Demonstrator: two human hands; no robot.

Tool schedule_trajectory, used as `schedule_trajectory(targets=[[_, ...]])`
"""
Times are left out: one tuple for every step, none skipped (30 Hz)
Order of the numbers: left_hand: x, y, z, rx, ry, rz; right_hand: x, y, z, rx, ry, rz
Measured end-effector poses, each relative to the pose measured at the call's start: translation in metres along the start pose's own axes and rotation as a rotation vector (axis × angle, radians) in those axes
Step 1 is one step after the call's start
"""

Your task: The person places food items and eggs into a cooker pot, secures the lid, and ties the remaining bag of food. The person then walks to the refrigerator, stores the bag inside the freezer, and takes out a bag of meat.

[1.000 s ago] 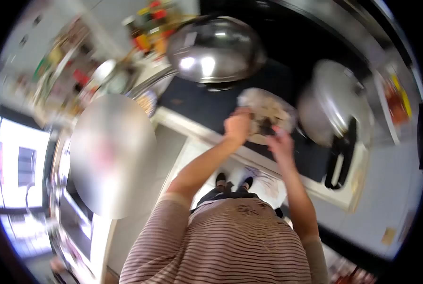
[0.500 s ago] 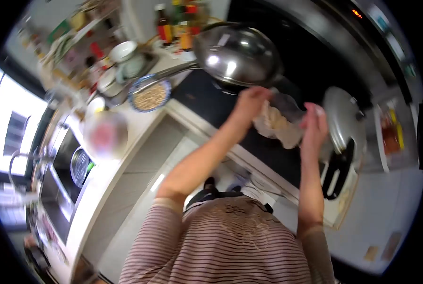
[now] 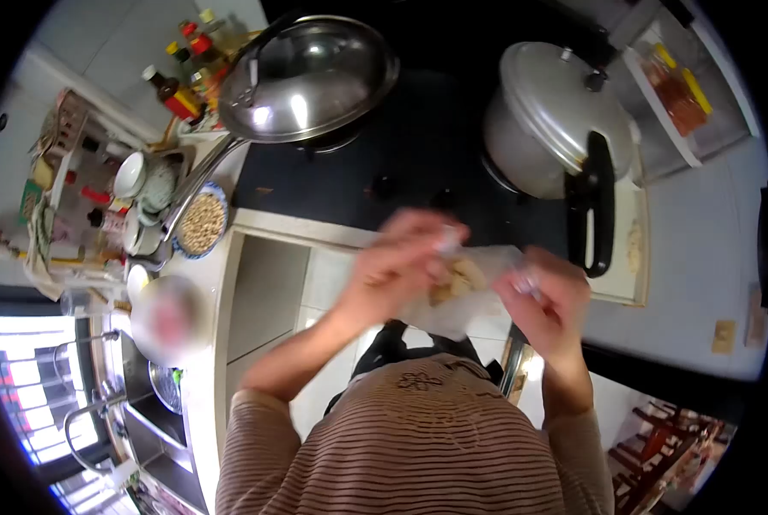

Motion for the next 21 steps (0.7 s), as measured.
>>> schedule_trajectory(targets=[[-0.011, 0.017, -0.010, -0.062, -0.029, -0.138, -0.001, 0.000, -0.008, -0.039, -0.022, -0.037], [-0.025, 0.033, -0.022, -0.095, -0.189, -0.245, -0.004, 0.000, -0.015, -0.044, -0.031, -0.033], [-0.030, 0.049, -0.030, -0.145, -0.310, -0.240, -0.008, 0.001, -0.022, -0.079, -0.013, -0.056], [-0.034, 0.066, -0.040, -0.196, -0.431, -0.230, -0.012, 0.005, -0.032, -0.142, -0.014, -0.094], [-0.034, 0.081, -0.047, -0.263, -0.518, -0.104, -0.015, 0.010, -0.041, -0.206, -0.017, -0.133], [-0.032, 0.093, -0.052, -0.261, -0.441, 0.004, -0.017, 0.019, -0.049, -0.221, -0.050, -0.064], [-0.033, 0.105, -0.060, -0.257, -0.366, 0.116, -0.019, 0.026, -0.056, -0.268, -0.085, -0.062], [-0.032, 0.112, -0.068, -0.249, -0.289, 0.233, -0.023, 0.033, -0.064, -0.316, -0.127, -0.061], [-0.032, 0.115, -0.076, -0.213, -0.285, 0.302, -0.029, 0.038, -0.072, -0.368, -0.170, -0.060], [-0.031, 0.117, -0.083, -0.177, -0.282, 0.372, -0.040, 0.044, -0.082, -0.419, -0.259, -0.105], [-0.029, 0.119, -0.093, -0.141, -0.281, 0.439, -0.049, 0.043, -0.089, -0.407, -0.322, -0.100], [-0.024, 0.119, -0.105, -0.077, -0.294, 0.401, -0.057, 0.040, -0.095, -0.394, -0.377, -0.094], [-0.023, 0.120, -0.119, -0.051, -0.377, 0.441, -0.062, 0.036, -0.102, -0.377, -0.420, -0.088], [-0.021, 0.119, -0.133, -0.034, -0.460, 0.474, -0.063, 0.028, -0.103, -0.339, -0.445, -0.025], [-0.019, 0.120, -0.147, -0.022, -0.537, 0.501, -0.052, 0.023, -0.106, -0.317, -0.411, 0.087], [0.010, 0.117, -0.146, 0.117, -0.372, 0.450, -0.039, 0.022, -0.106, -0.295, -0.416, 0.262], [0.044, 0.115, -0.149, 0.254, -0.213, 0.394, -0.014, 0.034, -0.110, -0.286, -0.225, 0.559], [0.054, 0.112, -0.165, 0.356, -0.332, 0.359, -0.007, 0.048, -0.118, -0.345, -0.195, 0.433], [0.067, 0.108, -0.182, 0.459, -0.445, 0.331, -0.017, 0.065, -0.133, -0.444, -0.156, 0.458], [0.086, 0.105, -0.190, 0.512, -0.506, 0.336, -0.032, 0.087, -0.148, -0.549, -0.124, 0.489], [0.103, 0.099, -0.202, 0.558, -0.544, 0.357, -0.042, 0.101, -0.158, -0.585, -0.098, 0.551]])
Point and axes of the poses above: each hand's wrist, its own z-axis towards the middle knuckle, its own y-axis out of the palm, x = y × z, the point moved 9 cm from there along z, towards the middle knuckle, and after that the axes turned 3 degrees about y, right-handed, at the moved point
